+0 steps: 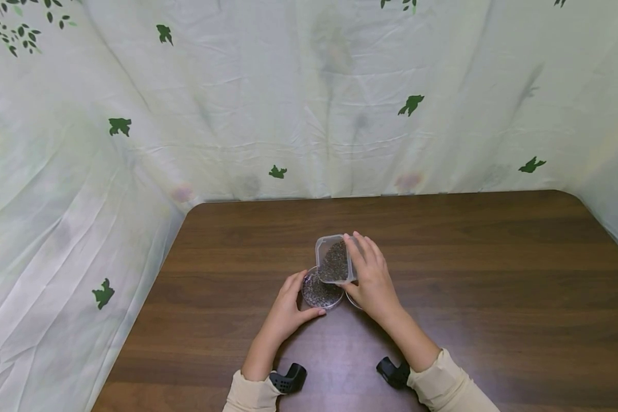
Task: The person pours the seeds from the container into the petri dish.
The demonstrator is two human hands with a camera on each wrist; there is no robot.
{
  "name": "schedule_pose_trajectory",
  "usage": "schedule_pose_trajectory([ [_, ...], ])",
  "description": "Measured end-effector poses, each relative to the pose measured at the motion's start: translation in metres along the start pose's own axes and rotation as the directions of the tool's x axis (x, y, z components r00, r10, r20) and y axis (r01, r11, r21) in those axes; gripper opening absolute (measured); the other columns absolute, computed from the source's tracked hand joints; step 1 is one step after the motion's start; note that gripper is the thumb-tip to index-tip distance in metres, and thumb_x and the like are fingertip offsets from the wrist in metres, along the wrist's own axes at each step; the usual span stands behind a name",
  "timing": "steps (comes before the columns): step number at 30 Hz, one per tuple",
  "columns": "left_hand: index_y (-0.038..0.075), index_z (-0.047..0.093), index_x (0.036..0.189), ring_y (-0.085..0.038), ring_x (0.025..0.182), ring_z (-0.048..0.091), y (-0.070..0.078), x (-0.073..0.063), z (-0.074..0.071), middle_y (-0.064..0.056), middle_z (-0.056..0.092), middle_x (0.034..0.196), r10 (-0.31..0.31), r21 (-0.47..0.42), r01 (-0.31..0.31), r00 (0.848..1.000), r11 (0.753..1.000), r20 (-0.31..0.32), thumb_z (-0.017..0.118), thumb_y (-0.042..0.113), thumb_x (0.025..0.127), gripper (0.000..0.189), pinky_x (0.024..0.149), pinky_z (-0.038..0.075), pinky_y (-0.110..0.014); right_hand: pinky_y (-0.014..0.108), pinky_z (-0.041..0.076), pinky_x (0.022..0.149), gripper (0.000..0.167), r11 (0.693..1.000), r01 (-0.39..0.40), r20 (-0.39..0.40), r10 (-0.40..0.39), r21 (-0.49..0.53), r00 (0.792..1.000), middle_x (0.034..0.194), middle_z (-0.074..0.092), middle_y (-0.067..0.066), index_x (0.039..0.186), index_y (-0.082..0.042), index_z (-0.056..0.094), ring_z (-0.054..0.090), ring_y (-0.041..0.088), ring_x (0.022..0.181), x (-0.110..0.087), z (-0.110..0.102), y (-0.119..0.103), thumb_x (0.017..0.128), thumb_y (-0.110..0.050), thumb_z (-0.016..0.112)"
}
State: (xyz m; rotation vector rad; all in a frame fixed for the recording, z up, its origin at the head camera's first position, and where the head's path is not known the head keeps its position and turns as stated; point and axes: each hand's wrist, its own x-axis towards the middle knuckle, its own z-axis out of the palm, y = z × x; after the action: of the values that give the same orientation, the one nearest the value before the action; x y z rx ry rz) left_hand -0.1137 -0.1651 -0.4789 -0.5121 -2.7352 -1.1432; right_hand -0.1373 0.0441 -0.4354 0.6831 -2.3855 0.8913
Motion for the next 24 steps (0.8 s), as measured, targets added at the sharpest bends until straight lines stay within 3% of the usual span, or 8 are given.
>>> schedule_pose_trajectory([
  [16, -0.003, 0.038, 0.132, -0.031, 0.117, 0.039, 0.0009, 0.0009, -0.0001, -0.019, 0.042, 0.127, -0.014, -0.005, 0.014, 1.000, 1.000, 0.013, 0.080, 0.031, 0.065, 0.086, 0.096, 0.033, -0.044, 0.045, 0.025, 0.100, 0.101, 0.992, -0.060, -0.049, 0.066, 0.111, 0.997, 0.137, 0.035, 0.014, 0.140, -0.006, 0.028, 0.033, 0.035, 0.121, -0.0014, -0.0007, 0.0024, 0.058, -0.023, 0.085],
  [24, -0.001, 0.039, 0.132, -0.030, 0.117, 0.039, 0.0000, 0.0007, 0.0000, -0.018, 0.042, 0.127, -0.012, -0.013, 0.013, 1.000, 1.000, 0.006, 0.081, 0.030, 0.064, 0.086, 0.097, 0.032, -0.043, 0.048, 0.031, 0.096, 0.102, 0.975, -0.141, -0.038, 0.150, 0.169, 0.988, 0.138, 0.035, 0.011, 0.142, -0.009, 0.024, 0.033, 0.033, 0.121, -0.0043, -0.0003, 0.0009, 0.061, -0.028, 0.083],
])
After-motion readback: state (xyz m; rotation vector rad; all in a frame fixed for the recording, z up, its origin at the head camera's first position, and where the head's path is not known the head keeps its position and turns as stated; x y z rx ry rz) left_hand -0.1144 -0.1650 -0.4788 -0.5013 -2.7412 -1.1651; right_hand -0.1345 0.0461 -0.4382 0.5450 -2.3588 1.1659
